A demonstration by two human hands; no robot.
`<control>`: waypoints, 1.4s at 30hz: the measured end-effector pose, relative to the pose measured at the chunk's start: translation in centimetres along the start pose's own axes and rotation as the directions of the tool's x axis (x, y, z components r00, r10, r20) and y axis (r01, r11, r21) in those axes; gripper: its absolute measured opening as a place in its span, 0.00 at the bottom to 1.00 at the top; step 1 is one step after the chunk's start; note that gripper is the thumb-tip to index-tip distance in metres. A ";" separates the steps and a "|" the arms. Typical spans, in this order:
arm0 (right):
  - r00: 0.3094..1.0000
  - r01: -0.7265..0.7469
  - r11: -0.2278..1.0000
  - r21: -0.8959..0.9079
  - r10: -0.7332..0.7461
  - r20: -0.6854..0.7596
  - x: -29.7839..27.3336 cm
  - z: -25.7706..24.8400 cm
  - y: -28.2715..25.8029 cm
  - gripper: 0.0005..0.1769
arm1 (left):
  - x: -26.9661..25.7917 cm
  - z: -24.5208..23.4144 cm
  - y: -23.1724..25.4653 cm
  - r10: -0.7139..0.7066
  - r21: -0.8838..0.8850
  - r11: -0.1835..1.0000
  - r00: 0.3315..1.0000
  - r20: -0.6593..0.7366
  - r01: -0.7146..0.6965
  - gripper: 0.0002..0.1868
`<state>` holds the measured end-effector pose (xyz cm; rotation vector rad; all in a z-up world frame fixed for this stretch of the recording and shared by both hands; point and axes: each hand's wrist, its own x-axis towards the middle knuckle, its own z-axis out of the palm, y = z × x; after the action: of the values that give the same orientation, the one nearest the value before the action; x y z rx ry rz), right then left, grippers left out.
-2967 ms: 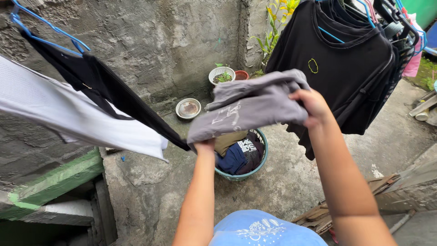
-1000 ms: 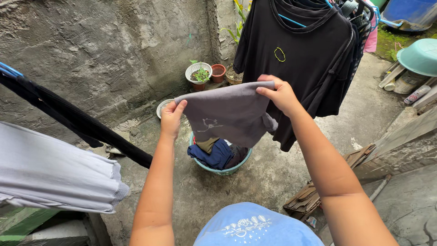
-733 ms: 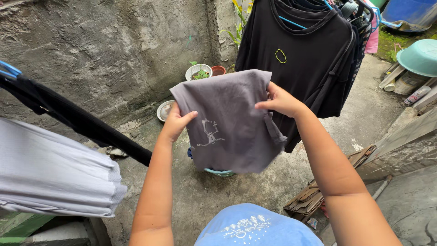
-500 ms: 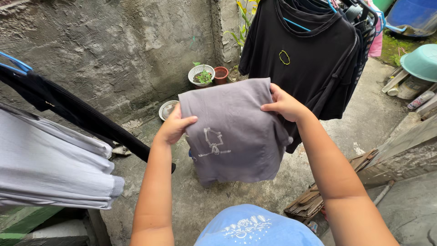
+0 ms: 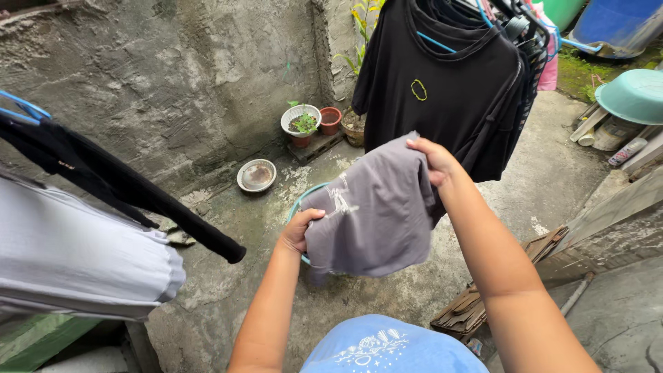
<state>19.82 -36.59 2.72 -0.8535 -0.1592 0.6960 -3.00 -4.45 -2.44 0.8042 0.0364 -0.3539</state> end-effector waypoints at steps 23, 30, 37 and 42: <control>0.999 0.050 0.998 -0.032 -0.050 0.011 -5.8 -0.5 5.2 0.49 | 0.4 6.1 12.2 0.100 0.354 0.934 0.987 -0.124 -0.050 0.22; 0.995 -0.025 0.187 -0.982 -0.086 -0.041 -6.4 0.1 -0.2 0.60 | 3.8 9.7 12.7 -0.067 0.616 0.775 0.988 -0.142 0.141 0.22; 0.894 0.448 -0.176 -0.877 0.054 0.445 -5.6 4.0 2.6 0.77 | 8.5 12.2 10.5 -0.184 0.865 0.437 0.966 -0.181 0.245 0.20; 0.892 0.111 0.537 -0.836 0.318 0.323 -6.0 1.8 5.8 0.57 | 12.0 8.2 10.0 -0.170 0.870 0.472 0.983 -0.070 0.144 0.20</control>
<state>11.54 -36.55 0.43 -1.6492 -0.9419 0.9394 10.73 -7.40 8.27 1.8536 -0.1124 -0.5736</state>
